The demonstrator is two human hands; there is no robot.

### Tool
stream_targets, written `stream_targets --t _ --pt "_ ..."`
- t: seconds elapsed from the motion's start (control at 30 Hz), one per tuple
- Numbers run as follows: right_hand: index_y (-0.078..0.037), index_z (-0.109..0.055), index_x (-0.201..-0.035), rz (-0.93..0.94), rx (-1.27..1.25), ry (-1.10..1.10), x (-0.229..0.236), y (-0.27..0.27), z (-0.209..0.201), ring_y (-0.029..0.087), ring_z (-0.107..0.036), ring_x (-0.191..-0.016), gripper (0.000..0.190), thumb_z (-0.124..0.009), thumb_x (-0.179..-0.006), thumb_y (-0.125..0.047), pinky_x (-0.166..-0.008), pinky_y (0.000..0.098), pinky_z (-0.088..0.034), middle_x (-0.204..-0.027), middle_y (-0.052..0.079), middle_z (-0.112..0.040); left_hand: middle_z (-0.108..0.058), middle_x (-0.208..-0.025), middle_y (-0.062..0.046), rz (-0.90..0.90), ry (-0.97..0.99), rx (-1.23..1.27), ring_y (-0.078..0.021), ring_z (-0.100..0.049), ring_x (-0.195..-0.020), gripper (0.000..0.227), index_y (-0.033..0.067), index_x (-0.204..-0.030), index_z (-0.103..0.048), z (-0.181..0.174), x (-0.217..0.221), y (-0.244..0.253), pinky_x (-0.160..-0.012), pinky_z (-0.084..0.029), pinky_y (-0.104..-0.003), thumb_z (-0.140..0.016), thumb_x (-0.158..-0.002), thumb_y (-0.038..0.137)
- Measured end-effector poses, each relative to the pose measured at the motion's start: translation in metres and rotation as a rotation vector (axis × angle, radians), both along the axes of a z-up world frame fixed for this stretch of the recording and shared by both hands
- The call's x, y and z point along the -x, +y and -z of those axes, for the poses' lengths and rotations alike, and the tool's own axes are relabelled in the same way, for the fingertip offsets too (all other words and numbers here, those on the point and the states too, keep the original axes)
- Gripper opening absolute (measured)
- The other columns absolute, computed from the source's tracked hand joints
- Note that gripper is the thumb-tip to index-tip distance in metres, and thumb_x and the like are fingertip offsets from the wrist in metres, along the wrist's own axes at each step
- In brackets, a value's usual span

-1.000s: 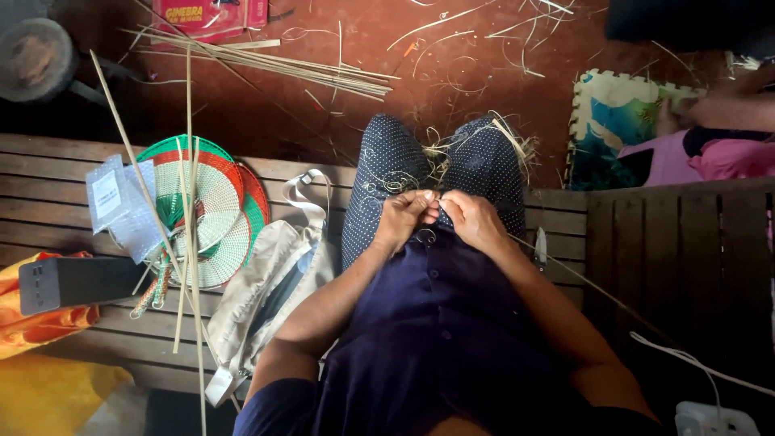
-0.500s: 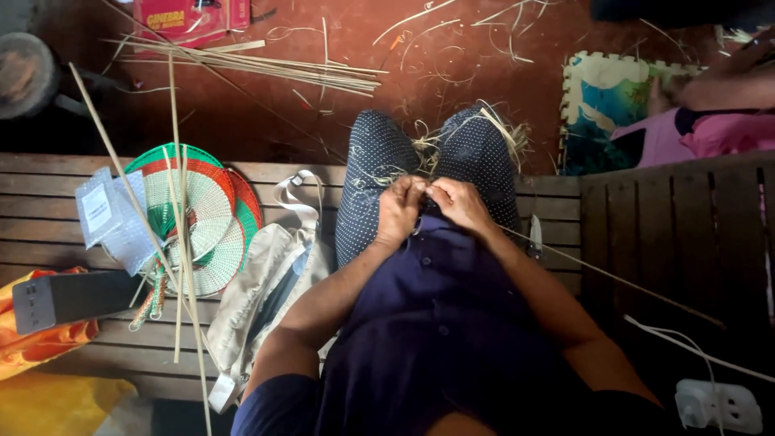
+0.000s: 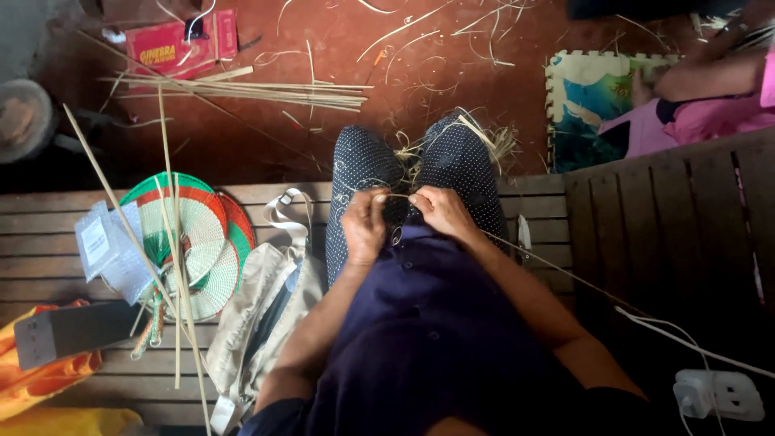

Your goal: Shaving and refining thin bamboo strips using a small hand knife for craft production.

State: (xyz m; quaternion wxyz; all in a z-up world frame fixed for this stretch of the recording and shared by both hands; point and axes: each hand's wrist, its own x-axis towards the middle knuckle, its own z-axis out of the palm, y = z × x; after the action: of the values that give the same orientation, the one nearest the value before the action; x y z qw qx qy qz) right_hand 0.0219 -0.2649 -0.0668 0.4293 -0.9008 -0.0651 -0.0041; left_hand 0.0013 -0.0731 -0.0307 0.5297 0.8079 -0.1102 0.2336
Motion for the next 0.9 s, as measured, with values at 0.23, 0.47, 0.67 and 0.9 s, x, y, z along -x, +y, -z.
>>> stream_targets --t 0.23,0.47,0.67,0.9 --pt "-0.014 -0.073 -0.088 -0.002 0.018 -0.040 -0.005 -0.002 0.020 0.038 -0.071 -0.079 0.021 -0.065 -0.098 -0.030 -0.068 0.0458 -0.054 -0.080 0.015 -0.072 -0.074 -0.082 -0.008 -0.197 -0.008 0.002 -0.0312 -0.072 -0.075 0.011 0.0136 -0.098 -0.076 -0.031 0.016 0.028 -0.076 -0.056 -0.042 -0.066 -0.101 0.016" --pt "-0.014 -0.072 -0.085 0.005 0.056 -0.082 -0.008 -0.004 0.024 0.037 -0.071 -0.074 0.023 -0.064 -0.099 -0.030 -0.066 0.0445 -0.054 -0.077 0.014 -0.072 -0.074 -0.083 0.000 -0.413 -0.099 -0.005 -0.0232 -0.071 -0.074 0.011 0.0186 -0.102 -0.076 -0.053 0.018 0.074 -0.081 -0.055 -0.036 -0.065 -0.103 0.016" --pt "-0.015 -0.072 -0.088 0.023 0.041 0.000 -0.014 -0.008 0.048 0.037 -0.071 -0.079 0.023 -0.063 -0.099 -0.034 -0.069 0.0458 -0.054 -0.080 0.015 -0.072 -0.068 -0.075 -0.010 -0.424 -0.232 0.108 -0.0190 -0.059 -0.060 0.015 0.0040 -0.104 -0.074 -0.060 0.008 0.128 -0.066 -0.051 -0.034 -0.060 -0.107 0.005" --pt "-0.018 -0.072 -0.090 0.045 0.023 0.032 -0.003 -0.006 0.021 0.036 -0.072 -0.081 0.022 -0.062 -0.099 -0.036 -0.070 0.0444 -0.056 -0.081 0.013 -0.072 -0.062 -0.073 -0.013 -0.400 -0.330 0.185 -0.0171 -0.056 -0.055 0.016 -0.0045 -0.104 -0.074 -0.092 0.018 0.170 -0.054 -0.050 -0.030 -0.059 -0.109 -0.001"
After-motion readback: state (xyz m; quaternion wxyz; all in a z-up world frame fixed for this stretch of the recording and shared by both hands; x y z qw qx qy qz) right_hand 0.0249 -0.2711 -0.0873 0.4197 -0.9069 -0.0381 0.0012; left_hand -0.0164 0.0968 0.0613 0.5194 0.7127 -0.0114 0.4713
